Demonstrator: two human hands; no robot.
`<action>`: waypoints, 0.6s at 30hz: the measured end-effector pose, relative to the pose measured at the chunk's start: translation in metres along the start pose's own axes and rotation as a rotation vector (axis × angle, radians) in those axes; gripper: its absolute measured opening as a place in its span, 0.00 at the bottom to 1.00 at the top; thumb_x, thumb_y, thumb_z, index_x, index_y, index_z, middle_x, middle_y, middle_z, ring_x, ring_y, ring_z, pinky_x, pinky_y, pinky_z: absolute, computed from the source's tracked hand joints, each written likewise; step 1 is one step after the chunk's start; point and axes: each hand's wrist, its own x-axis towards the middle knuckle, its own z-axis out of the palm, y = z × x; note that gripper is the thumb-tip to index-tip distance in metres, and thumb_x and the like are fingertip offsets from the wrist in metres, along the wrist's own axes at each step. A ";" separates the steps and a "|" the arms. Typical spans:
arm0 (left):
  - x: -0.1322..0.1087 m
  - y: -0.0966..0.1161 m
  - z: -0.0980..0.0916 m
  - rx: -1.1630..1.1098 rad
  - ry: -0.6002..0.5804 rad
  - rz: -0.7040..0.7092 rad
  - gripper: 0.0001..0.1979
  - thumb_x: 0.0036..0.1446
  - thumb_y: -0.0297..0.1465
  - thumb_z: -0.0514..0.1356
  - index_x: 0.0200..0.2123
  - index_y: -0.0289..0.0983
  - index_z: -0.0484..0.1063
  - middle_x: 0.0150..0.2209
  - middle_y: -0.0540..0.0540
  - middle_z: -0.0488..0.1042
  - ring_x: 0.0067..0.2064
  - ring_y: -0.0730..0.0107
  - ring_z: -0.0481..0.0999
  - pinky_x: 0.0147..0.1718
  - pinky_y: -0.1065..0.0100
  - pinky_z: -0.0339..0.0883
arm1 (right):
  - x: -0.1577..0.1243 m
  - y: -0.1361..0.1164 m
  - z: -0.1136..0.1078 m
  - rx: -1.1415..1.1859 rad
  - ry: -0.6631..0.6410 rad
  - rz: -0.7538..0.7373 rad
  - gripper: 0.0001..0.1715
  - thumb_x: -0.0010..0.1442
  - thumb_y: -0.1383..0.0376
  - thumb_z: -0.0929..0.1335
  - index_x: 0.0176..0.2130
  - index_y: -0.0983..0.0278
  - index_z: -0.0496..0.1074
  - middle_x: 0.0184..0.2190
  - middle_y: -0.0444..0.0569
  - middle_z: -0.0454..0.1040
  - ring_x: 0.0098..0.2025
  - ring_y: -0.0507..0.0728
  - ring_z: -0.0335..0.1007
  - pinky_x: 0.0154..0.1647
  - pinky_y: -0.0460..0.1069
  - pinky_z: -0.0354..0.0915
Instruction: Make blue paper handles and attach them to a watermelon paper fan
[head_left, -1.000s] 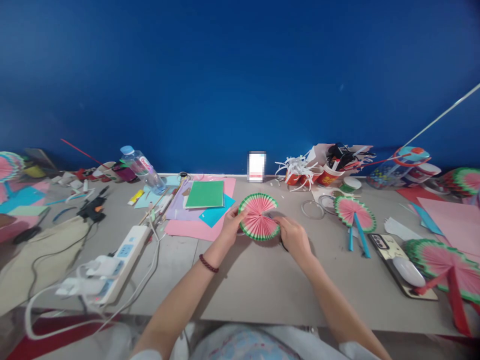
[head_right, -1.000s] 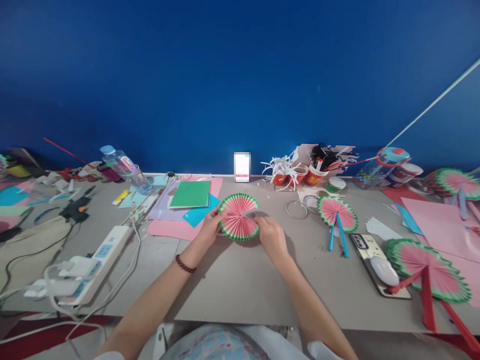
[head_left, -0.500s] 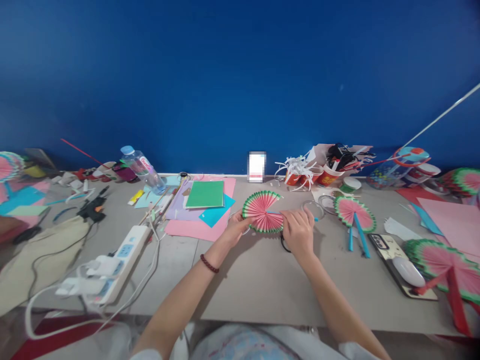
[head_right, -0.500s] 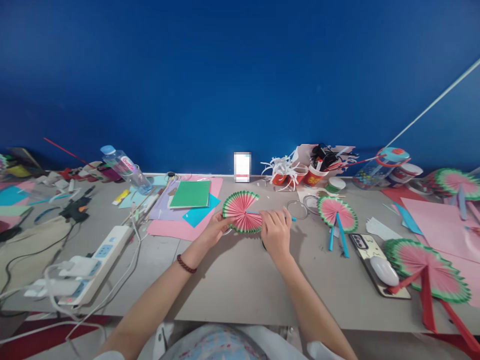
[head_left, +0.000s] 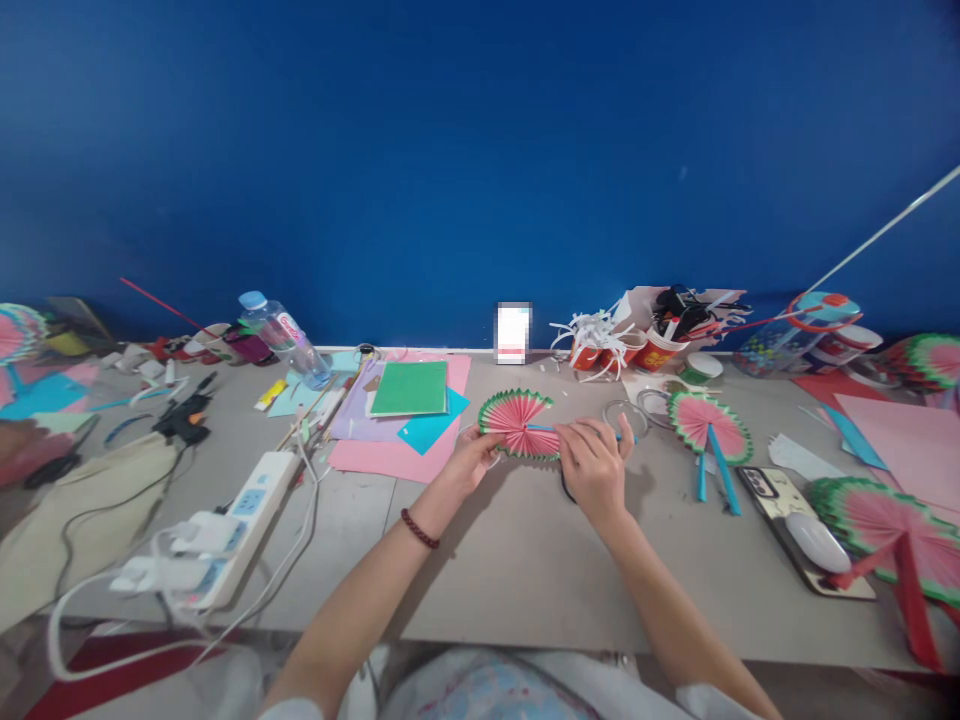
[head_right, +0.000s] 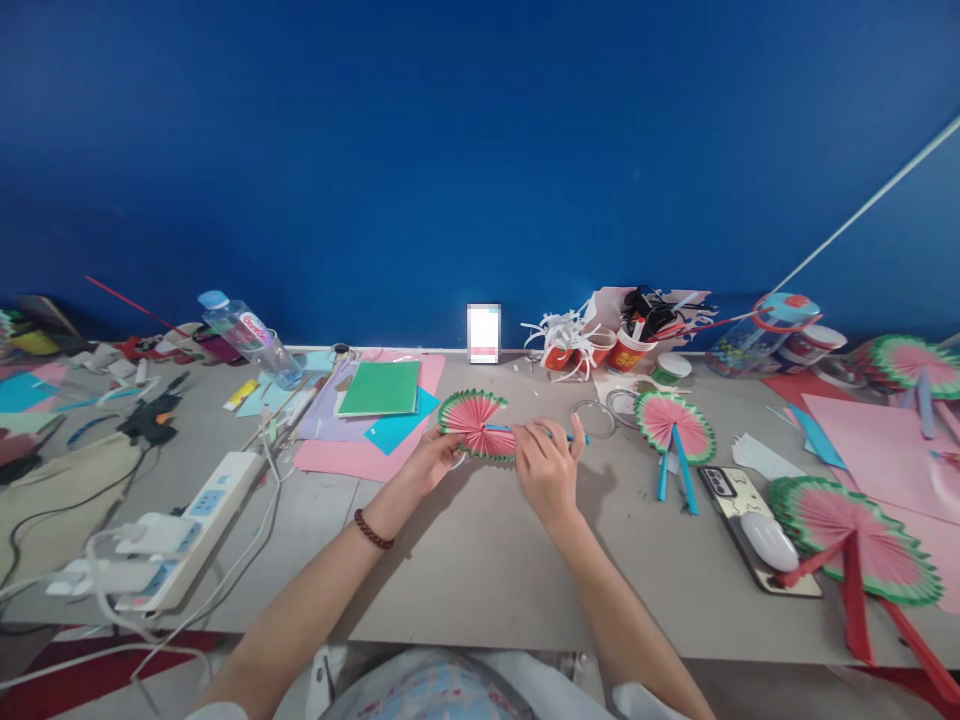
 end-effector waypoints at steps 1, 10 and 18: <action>0.000 0.000 0.000 -0.007 0.008 -0.002 0.11 0.32 0.25 0.70 0.24 0.35 0.73 0.23 0.51 0.74 0.24 0.78 0.69 0.23 0.75 0.56 | 0.000 0.000 0.000 0.004 -0.010 0.004 0.13 0.61 0.70 0.63 0.39 0.58 0.75 0.34 0.46 0.78 0.43 0.58 0.70 0.62 0.64 0.40; 0.004 -0.001 -0.004 0.091 0.044 0.053 0.09 0.34 0.26 0.66 0.24 0.36 0.71 0.20 0.53 0.71 0.22 0.78 0.68 0.24 0.74 0.59 | -0.001 0.004 0.001 0.046 -0.007 0.043 0.12 0.61 0.69 0.63 0.38 0.58 0.75 0.33 0.46 0.78 0.44 0.59 0.70 0.62 0.65 0.40; 0.012 0.002 -0.016 0.130 0.130 0.194 0.11 0.37 0.30 0.66 0.29 0.35 0.74 0.25 0.50 0.75 0.27 0.73 0.73 0.31 0.70 0.65 | 0.003 0.010 -0.002 0.035 0.067 0.123 0.11 0.60 0.70 0.63 0.35 0.60 0.75 0.31 0.46 0.78 0.42 0.59 0.70 0.62 0.65 0.41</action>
